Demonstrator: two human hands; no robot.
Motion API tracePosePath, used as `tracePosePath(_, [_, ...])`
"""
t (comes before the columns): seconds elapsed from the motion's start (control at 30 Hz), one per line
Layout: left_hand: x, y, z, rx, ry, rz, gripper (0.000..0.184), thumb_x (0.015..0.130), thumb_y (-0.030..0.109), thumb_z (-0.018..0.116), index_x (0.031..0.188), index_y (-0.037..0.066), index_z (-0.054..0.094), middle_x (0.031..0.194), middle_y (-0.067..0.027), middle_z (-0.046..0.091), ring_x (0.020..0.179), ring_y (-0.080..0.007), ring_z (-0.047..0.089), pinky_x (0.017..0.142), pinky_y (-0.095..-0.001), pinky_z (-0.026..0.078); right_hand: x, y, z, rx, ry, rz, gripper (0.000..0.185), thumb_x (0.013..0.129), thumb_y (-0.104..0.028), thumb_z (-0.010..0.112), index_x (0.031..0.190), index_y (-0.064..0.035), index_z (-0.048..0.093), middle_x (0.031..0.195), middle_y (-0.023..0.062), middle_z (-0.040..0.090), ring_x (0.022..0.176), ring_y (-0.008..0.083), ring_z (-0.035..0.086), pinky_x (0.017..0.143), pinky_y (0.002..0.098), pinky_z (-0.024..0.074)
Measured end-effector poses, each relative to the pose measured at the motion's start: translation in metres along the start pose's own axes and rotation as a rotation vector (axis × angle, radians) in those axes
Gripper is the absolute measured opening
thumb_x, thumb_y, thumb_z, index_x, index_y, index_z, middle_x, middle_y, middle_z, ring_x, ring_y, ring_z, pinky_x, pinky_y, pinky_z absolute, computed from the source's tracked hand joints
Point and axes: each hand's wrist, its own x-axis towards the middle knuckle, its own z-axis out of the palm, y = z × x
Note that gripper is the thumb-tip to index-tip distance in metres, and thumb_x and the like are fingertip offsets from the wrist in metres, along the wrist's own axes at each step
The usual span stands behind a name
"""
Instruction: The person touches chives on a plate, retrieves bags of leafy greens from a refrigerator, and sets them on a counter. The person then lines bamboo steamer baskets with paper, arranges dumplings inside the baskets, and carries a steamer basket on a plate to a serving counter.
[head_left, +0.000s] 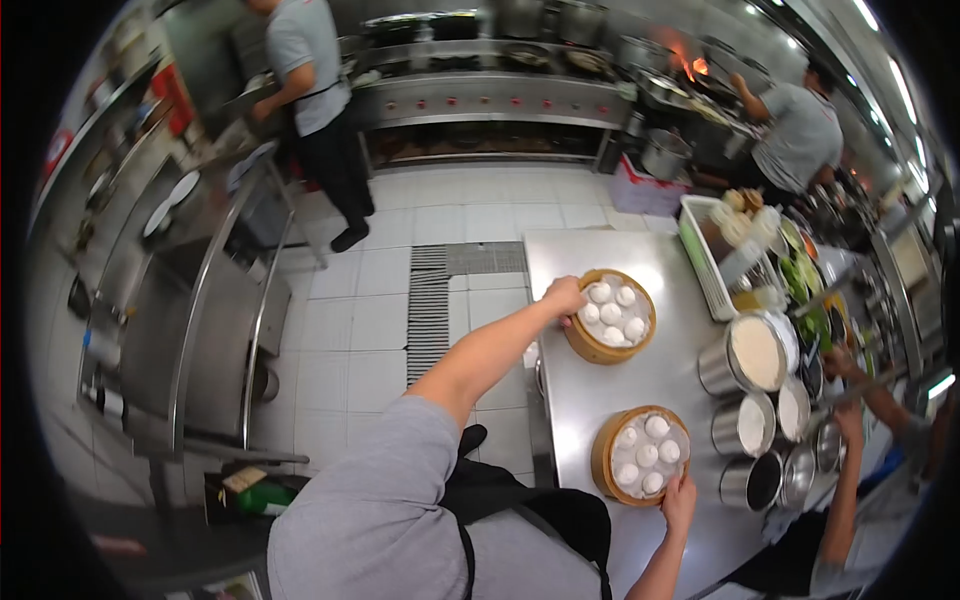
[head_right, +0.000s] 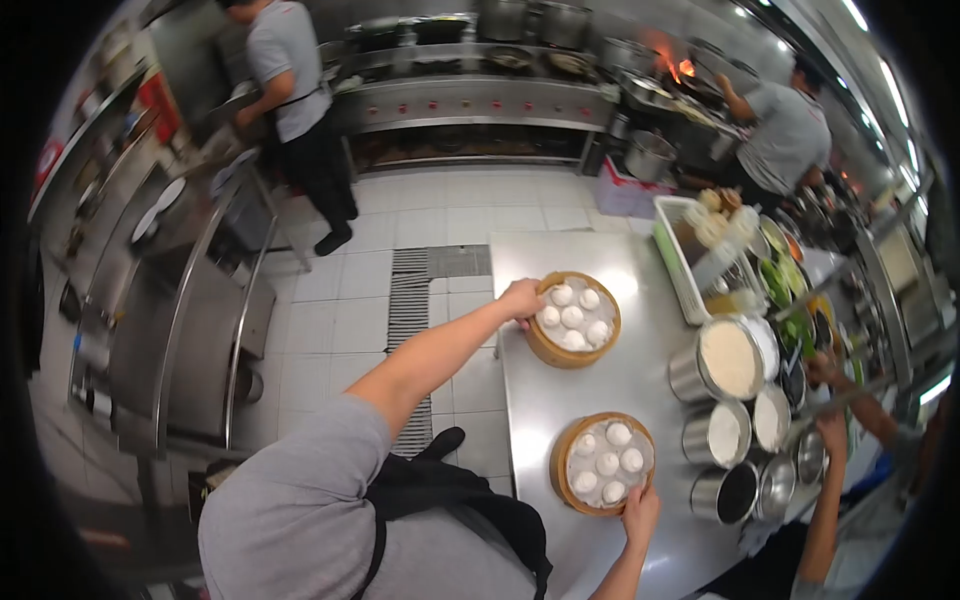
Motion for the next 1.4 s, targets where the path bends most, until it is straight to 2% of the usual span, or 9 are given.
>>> tracePosePath(0.13, [-0.028,-0.031,-0.038,0.025,0.021,-0.006,0.028,0.076,0.009,0.052,0.100,-0.003,0.059,0.073,-0.0154,0.065,0.048,-0.0215,0.064,0.045,-0.0308,0.055,0.033,0.015,0.023,-0.040,0.030,-0.209,0.028,0.087,-0.016,0.045,0.084,0.0097,0.054,0.056,0.0188,0.057,0.046,0.0274,0.058,0.045,0.0373,0.0454])
tracePosePath(0.27, [-0.070,-0.079,-0.101,-0.091,0.081,-0.053,0.041,0.077,0.009,0.054,0.117,0.008,0.055,0.080,-0.0111,0.064,0.055,-0.0175,0.063,0.045,-0.0279,0.055,0.042,-0.052,0.036,0.012,-0.084,-0.254,0.027,0.087,-0.017,0.045,0.079,0.0081,0.053,0.052,0.0168,0.056,0.039,0.0246,0.056,0.039,0.0361,0.0437])
tracePosePath(0.53, [-0.193,-0.175,-0.261,-0.289,0.445,-0.241,0.039,0.076,0.008,0.055,0.115,0.004,0.056,0.088,-0.0130,0.065,0.061,-0.0199,0.065,0.044,-0.0278,0.056,0.065,-0.202,0.099,-0.069,-0.351,-0.442,0.025,0.087,-0.016,0.043,0.076,0.0056,0.051,0.048,0.0120,0.054,0.039,0.0198,0.056,0.038,0.0325,0.0444])
tracePosePath(0.8, [-0.317,-0.287,-0.434,-0.385,0.765,-0.347,0.036,0.079,0.008,0.054,0.114,0.001,0.055,0.086,-0.0136,0.064,0.058,-0.0208,0.064,0.045,-0.0290,0.055,0.040,-0.381,0.268,-0.025,-0.563,-0.735,0.029,0.085,-0.018,0.045,0.075,0.0087,0.053,0.052,0.0148,0.057,0.041,0.0205,0.058,0.039,0.0323,0.0457])
tracePosePath(0.83, [-0.331,-0.297,-0.457,-0.388,0.780,-0.352,0.036,0.079,0.008,0.054,0.114,0.001,0.055,0.086,-0.0136,0.064,0.058,-0.0208,0.064,0.045,-0.0290,0.055,0.027,-0.405,0.289,-0.073,-0.478,-0.897,0.031,0.086,-0.019,0.046,0.071,0.0073,0.052,0.052,0.0135,0.056,0.038,0.0194,0.055,0.036,0.0309,0.0434])
tracePosePath(0.93, [-0.380,-0.324,-0.520,-0.374,0.829,-0.428,0.035,0.080,0.008,0.053,0.113,-0.001,0.055,0.085,-0.0133,0.063,0.058,-0.0210,0.064,0.045,-0.0292,0.056,0.003,-0.460,0.366,0.126,-0.723,-0.651,0.030,0.086,-0.020,0.046,0.074,0.0064,0.052,0.050,0.0119,0.055,0.037,0.0169,0.053,0.034,0.0290,0.0412])
tracePosePath(1.1, [-0.438,-0.375,-0.600,-0.398,0.978,-0.461,0.032,0.080,0.009,0.053,0.110,-0.004,0.054,0.085,-0.0143,0.063,0.064,-0.0220,0.065,0.048,-0.0292,0.057,-0.039,-0.553,0.457,0.064,-0.789,-0.728,0.028,0.087,-0.018,0.044,0.076,0.0060,0.052,0.049,0.0108,0.055,0.037,0.0155,0.053,0.034,0.0279,0.0405])
tracePosePath(1.27, [-0.476,-0.420,-0.650,-0.402,1.095,-0.491,0.034,0.080,0.010,0.053,0.111,-0.004,0.053,0.084,-0.0141,0.063,0.063,-0.0225,0.065,0.049,-0.0305,0.057,-0.075,-0.643,0.519,0.019,-0.779,-1.042,0.029,0.087,-0.019,0.045,0.077,0.0077,0.053,0.049,0.0115,0.054,0.037,0.0165,0.053,0.034,0.0286,0.0410])
tracePosePath(1.4, [-0.495,-0.440,-0.666,-0.464,1.120,-0.524,0.035,0.079,0.009,0.053,0.111,-0.003,0.054,0.084,-0.0139,0.063,0.064,-0.0224,0.065,0.049,-0.0306,0.057,-0.083,-0.697,0.572,0.047,-0.957,-0.935,0.031,0.087,-0.019,0.045,0.077,0.0084,0.053,0.050,0.0123,0.055,0.037,0.0169,0.053,0.034,0.0290,0.0409])
